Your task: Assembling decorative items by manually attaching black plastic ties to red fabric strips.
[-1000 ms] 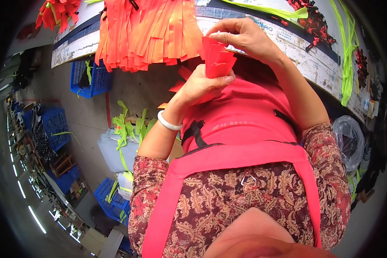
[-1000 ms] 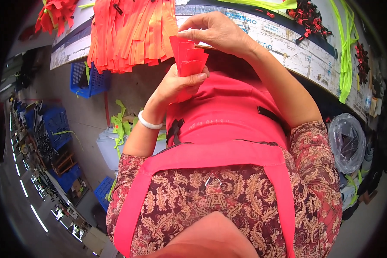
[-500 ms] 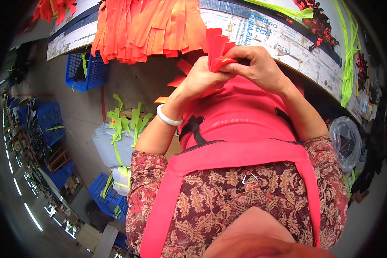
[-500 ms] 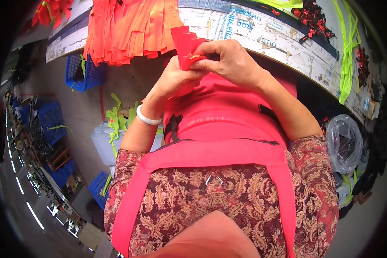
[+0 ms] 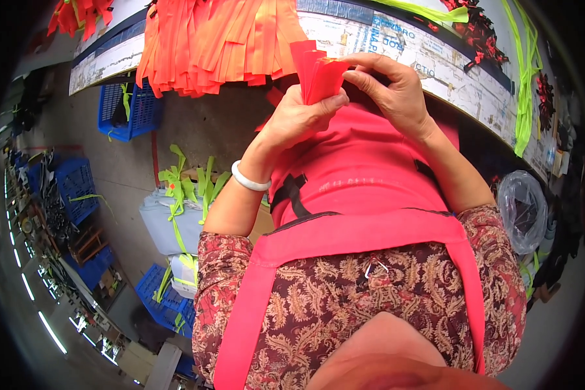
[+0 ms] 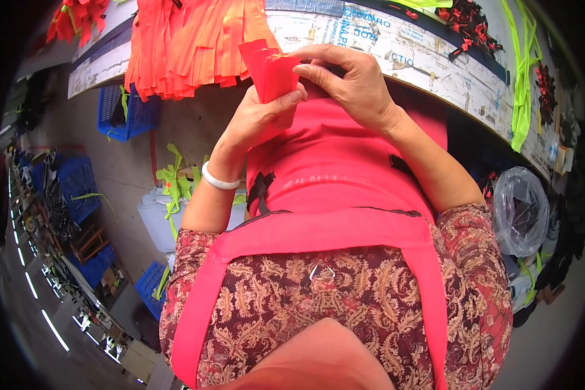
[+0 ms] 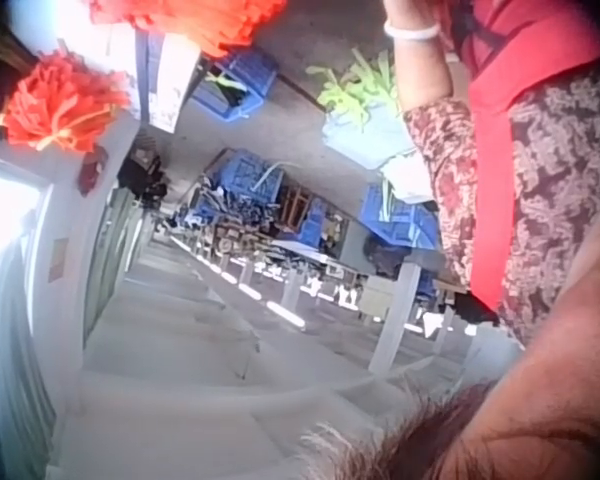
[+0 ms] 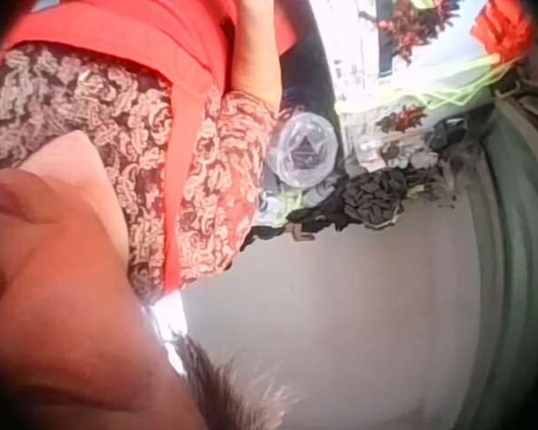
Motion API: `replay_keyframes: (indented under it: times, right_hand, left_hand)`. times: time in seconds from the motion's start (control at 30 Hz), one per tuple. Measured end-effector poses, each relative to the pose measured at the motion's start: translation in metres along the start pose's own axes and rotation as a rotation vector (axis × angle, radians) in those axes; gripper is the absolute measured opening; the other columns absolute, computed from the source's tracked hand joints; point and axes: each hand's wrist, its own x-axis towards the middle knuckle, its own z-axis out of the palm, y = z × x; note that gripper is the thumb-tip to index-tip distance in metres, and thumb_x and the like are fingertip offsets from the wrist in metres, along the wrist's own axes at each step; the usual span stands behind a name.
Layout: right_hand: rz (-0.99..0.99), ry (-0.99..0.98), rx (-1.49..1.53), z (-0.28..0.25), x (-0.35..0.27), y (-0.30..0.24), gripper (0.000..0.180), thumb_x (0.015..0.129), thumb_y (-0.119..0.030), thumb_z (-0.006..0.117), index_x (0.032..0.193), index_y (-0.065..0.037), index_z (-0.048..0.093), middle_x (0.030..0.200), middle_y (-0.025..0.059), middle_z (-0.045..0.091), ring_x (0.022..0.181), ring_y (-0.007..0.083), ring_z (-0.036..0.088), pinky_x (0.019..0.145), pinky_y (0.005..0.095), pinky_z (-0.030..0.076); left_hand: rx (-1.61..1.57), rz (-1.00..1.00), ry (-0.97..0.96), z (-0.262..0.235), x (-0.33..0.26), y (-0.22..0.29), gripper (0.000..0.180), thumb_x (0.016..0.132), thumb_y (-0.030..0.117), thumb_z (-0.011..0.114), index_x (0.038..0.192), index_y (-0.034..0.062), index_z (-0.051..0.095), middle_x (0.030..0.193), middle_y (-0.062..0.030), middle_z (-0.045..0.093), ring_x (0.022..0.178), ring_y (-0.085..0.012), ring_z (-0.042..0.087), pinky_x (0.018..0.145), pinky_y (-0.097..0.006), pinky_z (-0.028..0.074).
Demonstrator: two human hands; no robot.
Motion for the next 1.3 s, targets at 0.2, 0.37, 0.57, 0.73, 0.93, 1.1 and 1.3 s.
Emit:
replay_keyframes:
  times: [0.2, 0.37, 0.57, 0.73, 0.93, 1.1, 1.3]
  right_hand:
    - [-0.215, 0.053, -0.171, 0.002, 0.002, 0.004, 0.014, 0.087, -0.006, 0.068, 0.099, -0.001, 0.069, 0.088, 0.0096, 0.07, 0.075, 0.0141, 0.066, 0.065, 0.0263, 0.052]
    - [-0.367, 0.062, -0.38, 0.0, 0.0, 0.008, 0.008, 0.087, -0.004, 0.067, 0.092, 0.001, 0.066, 0.083, 0.0124, 0.068, 0.07, 0.0187, 0.065, 0.062, 0.0275, 0.051]
    - [0.071, -0.055, 0.066, 0.0, -0.007, -0.017, 0.018, 0.095, -0.015, 0.06, 0.089, 0.001, 0.063, 0.07, -0.0027, 0.053, 0.065, 0.0043, 0.046, 0.059, 0.0205, 0.041]
    - [0.215, -0.255, 0.098, -0.004, 0.0, -0.01, 0.024, 0.096, -0.021, 0.058, 0.089, 0.002, 0.062, 0.072, -0.0045, 0.051, 0.067, 0.003, 0.043, 0.059, 0.0199, 0.037]
    - [0.087, -0.312, -0.129, -0.002, 0.0, -0.007, 0.018, 0.096, -0.018, 0.055, 0.095, 0.0, 0.06, 0.072, 0.0097, 0.059, 0.065, 0.0198, 0.056, 0.062, 0.0304, 0.044]
    - [-0.053, -0.331, -0.263, -0.001, -0.008, -0.002, 0.015, 0.093, -0.016, 0.055, 0.091, -0.002, 0.058, 0.073, 0.0186, 0.059, 0.067, 0.0361, 0.059, 0.061, 0.0396, 0.046]
    - [0.398, -0.299, 0.285, 0.009, -0.019, 0.019, 0.025, 0.089, -0.021, 0.06, 0.072, -0.002, 0.058, 0.06, -0.0017, 0.049, 0.057, 0.006, 0.043, 0.051, 0.0265, 0.035]
  left_hand:
    - [-0.06, -0.031, -0.019, -0.002, 0.003, -0.001, 0.017, 0.089, 0.021, 0.069, 0.093, 0.0051, 0.063, 0.064, 0.0063, 0.047, 0.051, -0.0027, 0.039, 0.046, -0.02, 0.03]
    - [-0.328, 0.068, -0.168, -0.021, 0.004, -0.009, 0.049, 0.087, 0.043, 0.066, 0.111, 0.0018, 0.055, 0.067, 0.002, 0.041, 0.054, -0.0069, 0.036, 0.048, -0.021, 0.029]
    - [-0.236, 0.184, 0.242, -0.03, 0.007, -0.004, 0.029, 0.09, 0.029, 0.068, 0.098, 0.0013, 0.062, 0.077, -0.0039, 0.06, 0.062, -0.01, 0.05, 0.057, -0.021, 0.04]
    - [-0.08, 0.263, 0.139, -0.029, -0.003, 0.019, 0.014, 0.086, 0.01, 0.07, 0.093, 0.0015, 0.063, 0.083, -0.0014, 0.063, 0.073, -0.0088, 0.058, 0.062, -0.023, 0.047]
    - [0.112, 0.246, 0.114, -0.006, -0.002, 0.015, 0.01, 0.082, 0.0, 0.07, 0.089, 0.0029, 0.063, 0.076, 0.0035, 0.06, 0.066, -0.0045, 0.054, 0.059, -0.022, 0.045]
    - [0.228, 0.245, 0.12, -0.005, 0.0, 0.004, 0.005, 0.084, 0.0, 0.068, 0.087, 0.0023, 0.065, 0.076, 0.0034, 0.06, 0.067, -0.0046, 0.054, 0.059, -0.022, 0.045]
    - [0.581, 0.499, 0.171, 0.001, 0.0, -0.012, 0.009, 0.077, 0.0, 0.07, 0.085, 0.0015, 0.064, 0.074, -0.0046, 0.061, 0.068, -0.0149, 0.06, 0.061, -0.027, 0.048]
